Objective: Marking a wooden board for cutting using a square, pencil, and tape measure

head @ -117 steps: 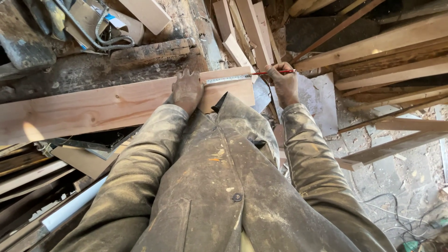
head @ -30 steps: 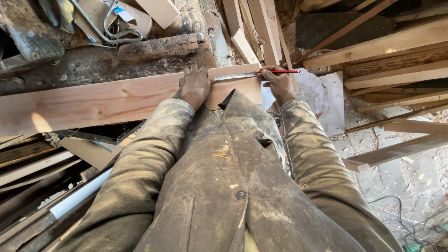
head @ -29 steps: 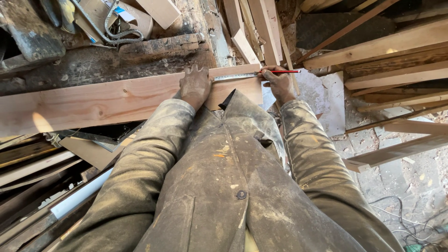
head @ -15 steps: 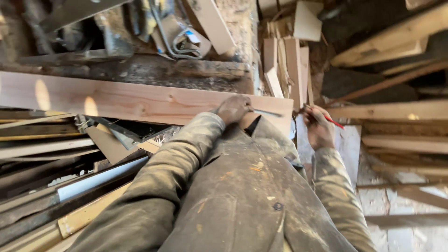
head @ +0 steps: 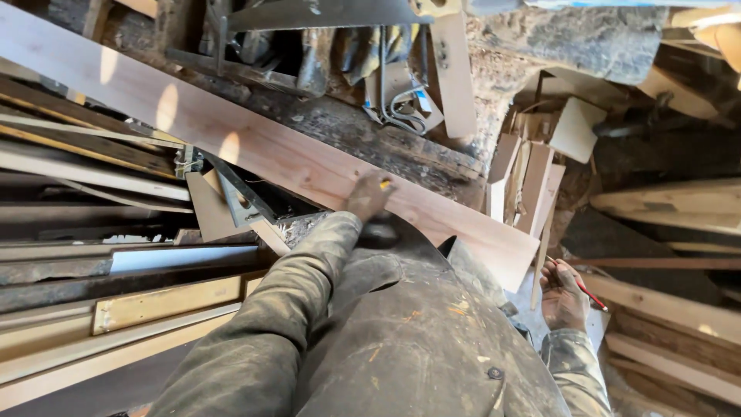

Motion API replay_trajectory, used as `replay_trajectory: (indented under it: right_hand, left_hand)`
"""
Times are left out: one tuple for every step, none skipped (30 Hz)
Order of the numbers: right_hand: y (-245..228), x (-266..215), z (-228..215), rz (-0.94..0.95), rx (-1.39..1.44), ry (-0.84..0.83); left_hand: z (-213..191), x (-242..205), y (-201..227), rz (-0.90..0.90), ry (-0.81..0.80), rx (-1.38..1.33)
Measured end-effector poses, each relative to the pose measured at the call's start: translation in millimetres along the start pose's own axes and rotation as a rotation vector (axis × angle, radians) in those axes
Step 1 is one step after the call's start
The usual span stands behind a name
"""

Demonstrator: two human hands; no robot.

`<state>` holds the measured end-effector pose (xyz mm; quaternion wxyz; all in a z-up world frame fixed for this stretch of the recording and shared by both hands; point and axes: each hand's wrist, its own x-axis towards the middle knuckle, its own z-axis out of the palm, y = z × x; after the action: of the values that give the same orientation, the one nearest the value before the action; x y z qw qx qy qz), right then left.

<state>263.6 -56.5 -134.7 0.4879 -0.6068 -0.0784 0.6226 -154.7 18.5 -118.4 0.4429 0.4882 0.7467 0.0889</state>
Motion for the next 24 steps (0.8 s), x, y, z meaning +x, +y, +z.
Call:
replay_trajectory:
  right_hand:
    - [-0.2, 1.2, 5.5, 0.006, -0.012, -0.008]
    - [-0.4, 2.7, 11.3, 0.011, -0.024, -0.015]
    - [2.1, 6.5, 13.3, 0.011, -0.030, -0.022]
    - [4.5, 10.7, 15.5, 0.009, -0.045, -0.030]
    - [7.5, 15.8, 19.1, 0.003, -0.055, -0.037]
    - [2.0, 9.8, 33.0, -0.001, -0.057, -0.042]
    - [-3.9, 2.4, 45.1, 0.015, -0.034, -0.027]
    - [-9.3, -5.1, 57.2, 0.031, -0.012, -0.011]
    - [-8.6, -5.6, 62.0, 0.034, -0.020, -0.013]
    - [-7.7, -6.0, 66.5, 0.038, -0.038, 0.003]
    - [-6.7, -7.6, 69.5, 0.041, -0.054, 0.023]
    - [-6.4, -9.6, 70.8, 0.044, -0.061, 0.025]
    - [-5.1, -11.3, 73.0, 0.032, -0.071, 0.005]
    - [-4.4, -12.6, 74.8, 0.021, -0.081, -0.016]
    - [-5.3, -17.0, 77.7, 0.016, -0.077, -0.008]
    - [-6.7, -21.0, 80.0, 0.020, -0.109, 0.000]
    - [-7.0, -27.5, 80.8, 0.026, -0.138, 0.013]
    - [-7.9, -26.5, 82.1, 0.024, -0.132, 0.026]
    - [-7.3, -30.0, 80.2, 0.016, -0.166, 0.048]
    - [-7.9, -33.5, 77.0, 0.009, -0.200, 0.070]
    - [-3.3, -29.4, 69.9, 0.000, -0.175, 0.092]
    - [0.0, -24.7, 60.7, -0.004, -0.152, 0.060]
    - [-1.5, -26.9, 41.5, -0.015, -0.132, 0.048]
    - [4.0, -22.6, 54.7, -0.032, -0.109, 0.091]
  left_hand:
    - [-19.2, -2.8, -0.3, -0.067, 0.115, -0.068]
    - [-38.4, -5.6, -0.9, -0.133, 0.229, -0.137]
    - [-51.0, 2.8, -8.2, -0.137, 0.235, -0.143]
    - [-63.8, 11.4, -15.5, -0.216, 0.402, -0.298]
    - [-78.0, 22.6, -22.1, -0.290, 0.568, -0.451]
    - [-106.4, 13.3, 1.1, -0.288, 0.572, -0.456]
    - [-133.2, 2.8, 23.9, -0.290, 0.632, -0.765]
    - [-160.0, -7.7, 46.1, -0.288, 0.684, -1.076]
    - [-171.7, 2.9, 40.3, -0.296, 0.686, -1.081]
    - [-183.0, 13.4, 34.1, -0.188, 0.731, -1.054]
    - [-193.0, 24.2, 28.1, -0.081, 0.771, -1.024]
    - [-199.0, 35.0, 17.0, -0.089, 0.770, -1.027]
    - [-206.2, 47.7, 7.5, -0.067, 0.948, -0.768]
    - [-213.0, 60.8, -1.3, -0.043, 1.110, -0.498]
    - [-225.2, 64.8, -8.5, -0.037, 1.103, -0.499]
    - [-237.0, 69.3, -14.9, 0.015, 1.266, -0.404]
    - [-247.7, 73.9, -21.0, 0.071, 1.420, -0.302]
    - [-259.8, 83.9, -38.4, 0.079, 1.407, -0.303]
    - [-270.2, 92.7, -55.2, -0.076, 1.243, -0.157]
    - [-279.6, 101.6, -70.3, -0.222, 1.072, -0.011]
    - [-287.4, 99.4, -76.1, -0.190, 1.058, -0.003]
    - [-293.9, 97.9, -80.1, -0.280, 0.997, 0.120]
    - [-290.2, 101.3, -78.7, -0.356, 0.919, 0.241]
    - [-312.2, 108.0, -102.0, -0.313, 0.890, 0.245]
